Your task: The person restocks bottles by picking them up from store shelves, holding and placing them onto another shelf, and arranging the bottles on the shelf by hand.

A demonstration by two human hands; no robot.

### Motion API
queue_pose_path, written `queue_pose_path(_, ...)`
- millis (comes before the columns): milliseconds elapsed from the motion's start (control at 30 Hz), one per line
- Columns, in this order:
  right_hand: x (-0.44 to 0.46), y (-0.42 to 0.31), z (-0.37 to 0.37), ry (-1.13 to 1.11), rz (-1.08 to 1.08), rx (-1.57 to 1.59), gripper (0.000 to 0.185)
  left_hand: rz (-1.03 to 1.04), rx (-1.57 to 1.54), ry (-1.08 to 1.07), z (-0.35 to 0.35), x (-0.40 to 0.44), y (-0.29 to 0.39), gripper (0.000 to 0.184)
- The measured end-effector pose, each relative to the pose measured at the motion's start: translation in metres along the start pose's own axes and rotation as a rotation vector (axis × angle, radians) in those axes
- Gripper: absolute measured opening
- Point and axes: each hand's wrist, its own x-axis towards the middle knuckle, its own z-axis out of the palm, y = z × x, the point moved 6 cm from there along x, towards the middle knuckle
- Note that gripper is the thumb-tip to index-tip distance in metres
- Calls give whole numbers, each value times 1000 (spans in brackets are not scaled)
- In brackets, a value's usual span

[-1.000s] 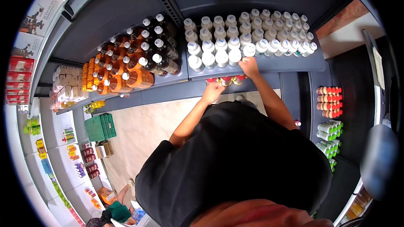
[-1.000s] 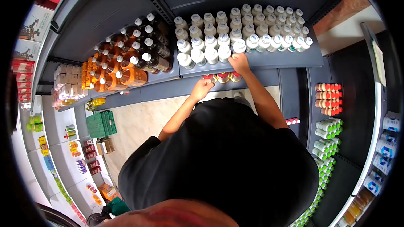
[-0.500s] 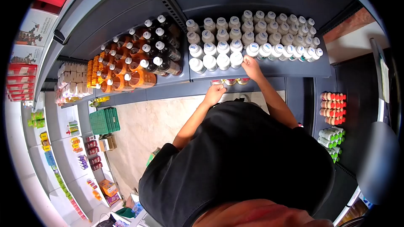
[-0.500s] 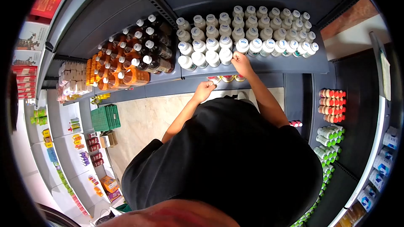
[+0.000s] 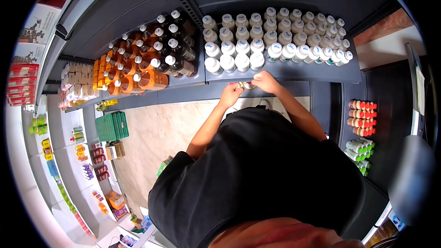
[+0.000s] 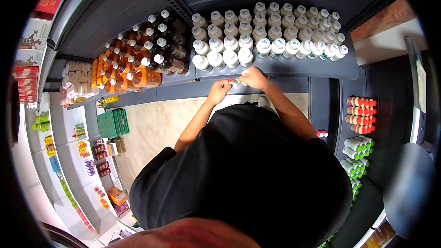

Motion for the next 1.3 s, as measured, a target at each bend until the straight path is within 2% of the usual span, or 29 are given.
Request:
queue_pose_path(33, 2, -10, 9, -3, -62, -5, 32, -1, 1, 2, -3, 0, 4, 31)
queue_pose_path(267, 38, -22, 29, 308, -4, 37, 39, -6, 48, -13, -8, -2, 14, 31)
queue_pose_path(400, 40, -19, 32, 356, -23, 9, 38, 9, 36, -9, -5, -8, -2, 32)
queue_pose_path(700, 49, -12, 21, 364, -40, 57, 40, -54, 5, 20, -15, -25, -17, 36)
queue_pose_path(967, 62, -7, 12, 196, -36, 16, 43, -50, -10, 33, -13, -25, -22, 33)
queue_pose_path(1133, 59, -2, 9, 316, -43, 12, 42, -15, -29, 54, -18, -25, -12, 31)
queue_pose_path(1300, 44, -6, 20, 248, -45, -11, 40, 50, 139, 185, -59, -21, 11, 31)
